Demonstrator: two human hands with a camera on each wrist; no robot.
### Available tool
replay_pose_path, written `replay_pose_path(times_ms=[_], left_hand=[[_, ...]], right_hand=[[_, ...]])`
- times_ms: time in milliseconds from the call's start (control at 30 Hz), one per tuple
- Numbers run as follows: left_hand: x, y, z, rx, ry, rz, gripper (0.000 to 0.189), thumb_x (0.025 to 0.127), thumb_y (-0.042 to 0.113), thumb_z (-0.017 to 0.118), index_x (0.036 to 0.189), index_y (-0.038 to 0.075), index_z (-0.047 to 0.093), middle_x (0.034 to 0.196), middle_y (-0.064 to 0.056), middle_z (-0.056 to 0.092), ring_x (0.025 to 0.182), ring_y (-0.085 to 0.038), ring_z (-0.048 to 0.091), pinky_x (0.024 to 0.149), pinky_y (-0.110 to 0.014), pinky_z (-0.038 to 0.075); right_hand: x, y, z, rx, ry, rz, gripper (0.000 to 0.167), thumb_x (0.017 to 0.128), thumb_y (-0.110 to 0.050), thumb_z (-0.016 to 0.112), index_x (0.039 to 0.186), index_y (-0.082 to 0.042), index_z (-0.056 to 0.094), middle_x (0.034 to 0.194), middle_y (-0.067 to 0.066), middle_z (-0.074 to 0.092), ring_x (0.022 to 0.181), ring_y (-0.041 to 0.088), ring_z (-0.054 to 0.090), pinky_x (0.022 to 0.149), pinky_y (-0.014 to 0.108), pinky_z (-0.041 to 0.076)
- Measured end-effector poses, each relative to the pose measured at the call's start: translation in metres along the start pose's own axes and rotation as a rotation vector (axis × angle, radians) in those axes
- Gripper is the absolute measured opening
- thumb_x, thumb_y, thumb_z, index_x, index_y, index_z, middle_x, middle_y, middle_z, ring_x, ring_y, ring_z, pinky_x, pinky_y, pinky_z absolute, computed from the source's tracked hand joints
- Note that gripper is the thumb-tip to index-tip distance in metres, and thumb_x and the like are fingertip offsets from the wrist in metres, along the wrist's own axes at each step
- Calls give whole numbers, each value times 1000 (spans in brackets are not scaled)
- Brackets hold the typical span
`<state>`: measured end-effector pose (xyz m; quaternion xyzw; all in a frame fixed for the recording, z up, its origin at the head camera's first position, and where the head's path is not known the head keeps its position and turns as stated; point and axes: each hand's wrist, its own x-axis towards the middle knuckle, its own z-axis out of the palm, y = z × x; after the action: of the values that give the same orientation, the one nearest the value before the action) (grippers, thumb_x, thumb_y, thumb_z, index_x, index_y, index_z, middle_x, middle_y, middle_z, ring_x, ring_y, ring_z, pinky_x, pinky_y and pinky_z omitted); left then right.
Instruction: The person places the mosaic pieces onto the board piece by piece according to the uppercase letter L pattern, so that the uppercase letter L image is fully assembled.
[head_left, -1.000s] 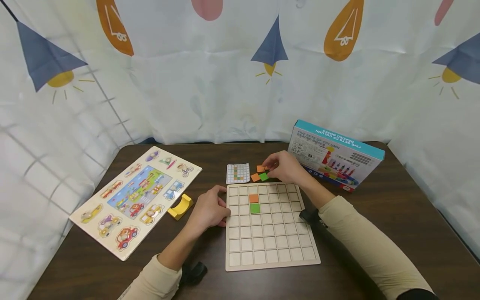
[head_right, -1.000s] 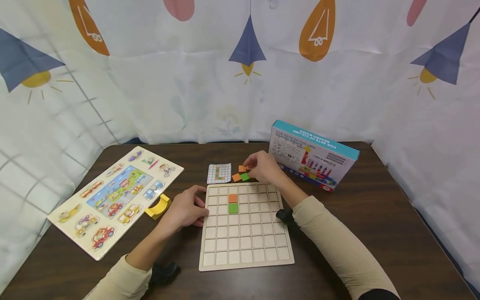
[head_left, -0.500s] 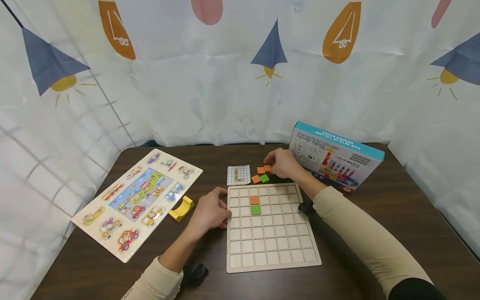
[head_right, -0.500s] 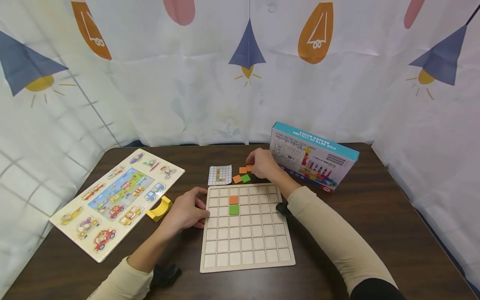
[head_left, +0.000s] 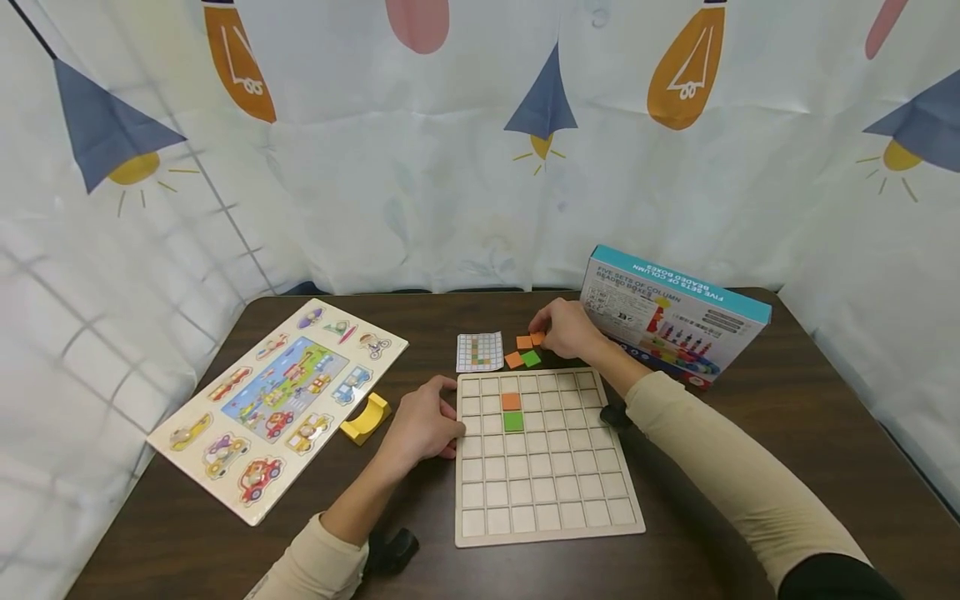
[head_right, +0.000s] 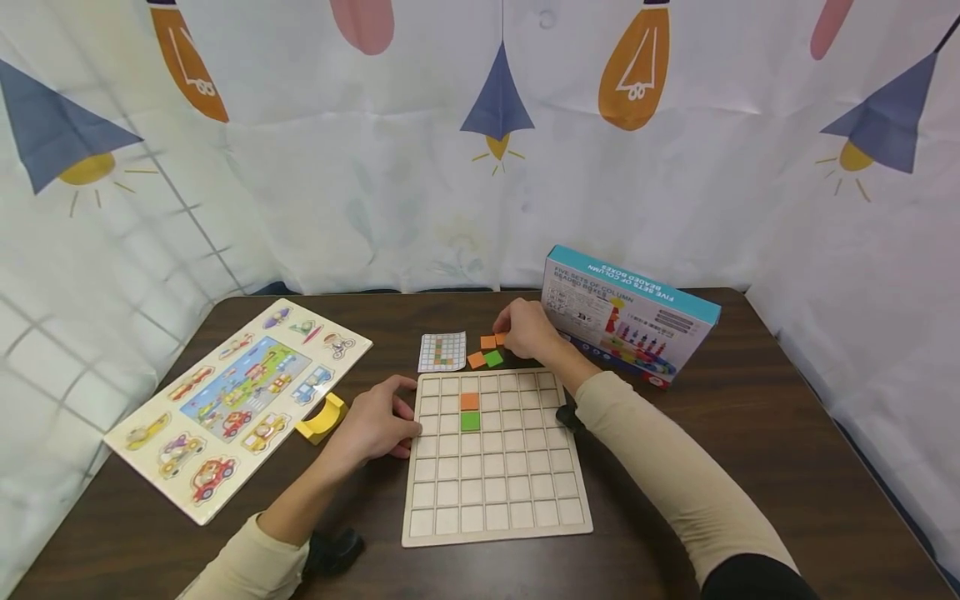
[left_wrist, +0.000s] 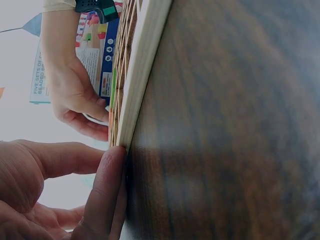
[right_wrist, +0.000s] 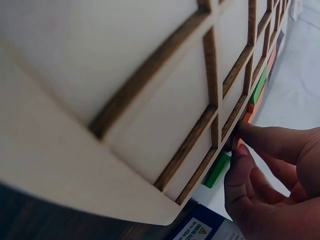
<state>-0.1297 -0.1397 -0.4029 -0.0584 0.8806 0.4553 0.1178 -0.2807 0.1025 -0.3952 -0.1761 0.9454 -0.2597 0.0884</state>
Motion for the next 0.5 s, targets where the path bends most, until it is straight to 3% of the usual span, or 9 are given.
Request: replay_pose_path(times_ms=[200,500], left_hand=[[-1,-1,1,6,0,-4,62,81,-3,73,140,1,56,88,-11,65,52,-17,66,46,-31,61],[0,0,-1,4,4,-6,62,81,-4,73,140,2,56,88,-12,64,54,-18,66,47,-31,61]], right_hand=[[-2,1,1,-11,16,-8,23,86,1,77,106,-8,81,100,9,78,87,23,68,73,33,58],[-4,-2,-4,14,23,-24,21,87,-1,77,107,-6,81,105,11,78,98,27,69,85,41,61]])
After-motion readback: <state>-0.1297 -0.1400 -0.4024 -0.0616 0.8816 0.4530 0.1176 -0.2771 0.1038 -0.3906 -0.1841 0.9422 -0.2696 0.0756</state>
